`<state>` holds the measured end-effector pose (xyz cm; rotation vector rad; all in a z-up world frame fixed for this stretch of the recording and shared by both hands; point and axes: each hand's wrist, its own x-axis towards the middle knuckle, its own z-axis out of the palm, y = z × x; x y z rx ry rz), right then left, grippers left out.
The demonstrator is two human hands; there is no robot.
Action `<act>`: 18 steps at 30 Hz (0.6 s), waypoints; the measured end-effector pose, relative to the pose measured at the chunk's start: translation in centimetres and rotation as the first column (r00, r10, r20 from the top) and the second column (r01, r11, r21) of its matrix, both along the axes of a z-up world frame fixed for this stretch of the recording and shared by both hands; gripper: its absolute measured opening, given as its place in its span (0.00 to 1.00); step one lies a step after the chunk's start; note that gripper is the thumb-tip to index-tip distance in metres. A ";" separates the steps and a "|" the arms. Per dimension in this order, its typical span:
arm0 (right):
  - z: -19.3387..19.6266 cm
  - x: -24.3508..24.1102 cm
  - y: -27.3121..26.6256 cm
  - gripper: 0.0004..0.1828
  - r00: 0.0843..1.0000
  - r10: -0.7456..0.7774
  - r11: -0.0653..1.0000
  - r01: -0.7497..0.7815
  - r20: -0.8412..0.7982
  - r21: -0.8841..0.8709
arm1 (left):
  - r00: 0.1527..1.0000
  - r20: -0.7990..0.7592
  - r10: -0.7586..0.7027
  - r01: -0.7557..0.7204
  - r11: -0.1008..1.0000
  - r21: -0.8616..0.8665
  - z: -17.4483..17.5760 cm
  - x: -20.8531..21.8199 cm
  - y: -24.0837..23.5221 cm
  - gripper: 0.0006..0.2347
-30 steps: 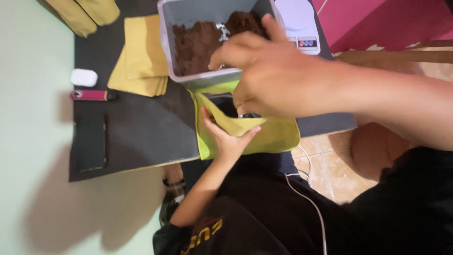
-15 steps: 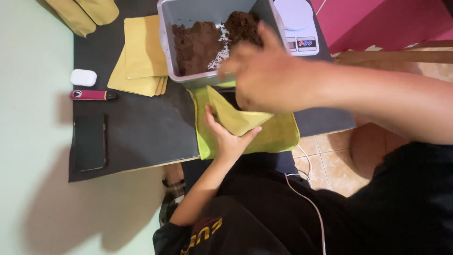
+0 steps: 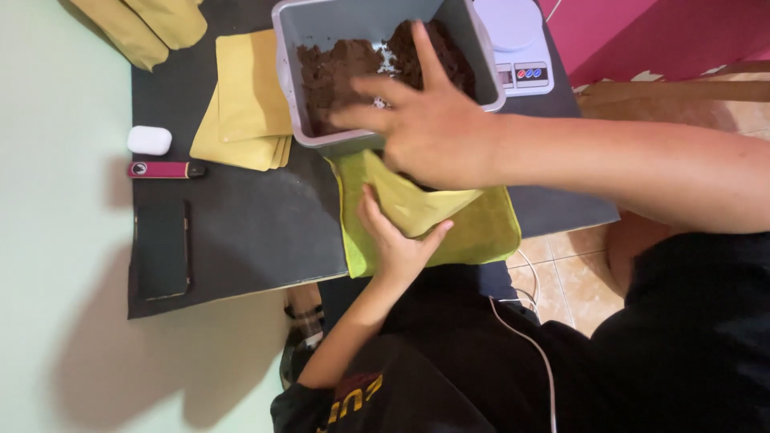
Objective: Scooping ground coffee into packaging bags, weighing them on a scale, and leveling the contents.
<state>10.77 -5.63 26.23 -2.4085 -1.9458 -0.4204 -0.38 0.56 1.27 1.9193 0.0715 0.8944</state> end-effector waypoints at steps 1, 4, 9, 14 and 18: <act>0.6 -0.2 0.9 0.07 0.967 -0.206 0.924 0.142 -0.150 -0.354 | 1.000 -0.024 -0.014 0.014 1.000 0.002 -0.1 -0.1 0.0 0.55; 3.5 -0.9 1.6 0.12 0.859 -0.456 0.679 0.167 -0.233 -0.715 | 0.996 -0.083 -0.039 0.039 0.999 -0.005 -0.2 -0.1 0.1 0.54; 4.9 0.9 -2.1 0.06 0.971 -0.057 0.958 -0.012 -0.231 -0.287 | 0.988 -0.139 -0.064 0.062 0.998 -0.018 0.4 -0.1 0.3 0.55; 4.6 -0.8 0.6 0.10 0.938 -0.341 0.568 0.152 -0.063 -0.809 | 0.977 -0.189 -0.098 0.098 0.995 -0.006 0.6 -0.2 0.3 0.57; 3.5 0.1 0.0 0.07 0.971 -0.237 0.680 0.138 -0.037 -0.720 | 0.980 -0.179 -0.081 0.082 0.997 -0.003 0.4 0.0 0.4 0.59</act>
